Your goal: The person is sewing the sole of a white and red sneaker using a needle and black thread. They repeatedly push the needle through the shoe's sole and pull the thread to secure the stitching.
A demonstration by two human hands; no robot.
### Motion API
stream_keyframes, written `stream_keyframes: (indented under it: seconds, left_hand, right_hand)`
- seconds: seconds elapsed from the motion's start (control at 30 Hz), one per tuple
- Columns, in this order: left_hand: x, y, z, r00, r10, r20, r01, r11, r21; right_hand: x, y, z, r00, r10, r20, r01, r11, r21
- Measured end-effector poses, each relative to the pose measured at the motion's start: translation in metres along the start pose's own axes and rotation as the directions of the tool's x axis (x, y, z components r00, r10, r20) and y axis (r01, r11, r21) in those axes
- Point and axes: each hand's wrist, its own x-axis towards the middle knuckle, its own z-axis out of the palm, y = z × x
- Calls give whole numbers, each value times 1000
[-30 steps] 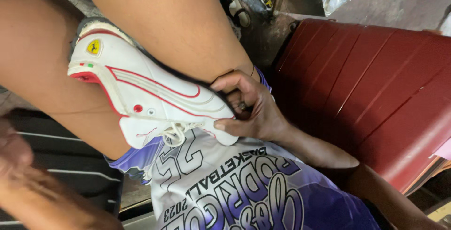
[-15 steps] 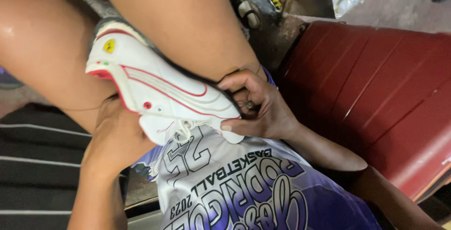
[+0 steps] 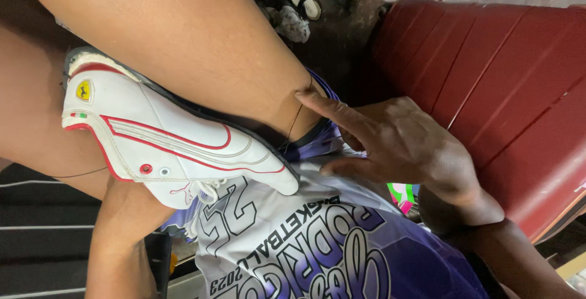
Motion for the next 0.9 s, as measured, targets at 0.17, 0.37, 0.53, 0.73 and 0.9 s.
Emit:
stream_keyframes:
  seconds: [0.17,0.37,0.53,0.73,0.9]
  left_hand:
    - [-6,0,6,996,-84,-36,80,991,-108]
    - [-23,2,19,972,-151,-180,103,962,-254]
    - [-23,-15,13,994,-113,10,112,960,-256]
    - [-11,6,-11,992,-70,101,80,991,-104]
    - [-2,14,-14,990,-35,134,31,999,35]
  right_hand:
    - [29,-18,29,974,28,-227,175,548,818]
    - [34,-4,34,1000,-17,26,-17,396,918]
    - [35,5,39,985,103,-139,142,-24,990]
    - [52,-15,48,965,195,-178,264,-721,640]
    - [59,-35,40,977,148,-153,209,-811,547]
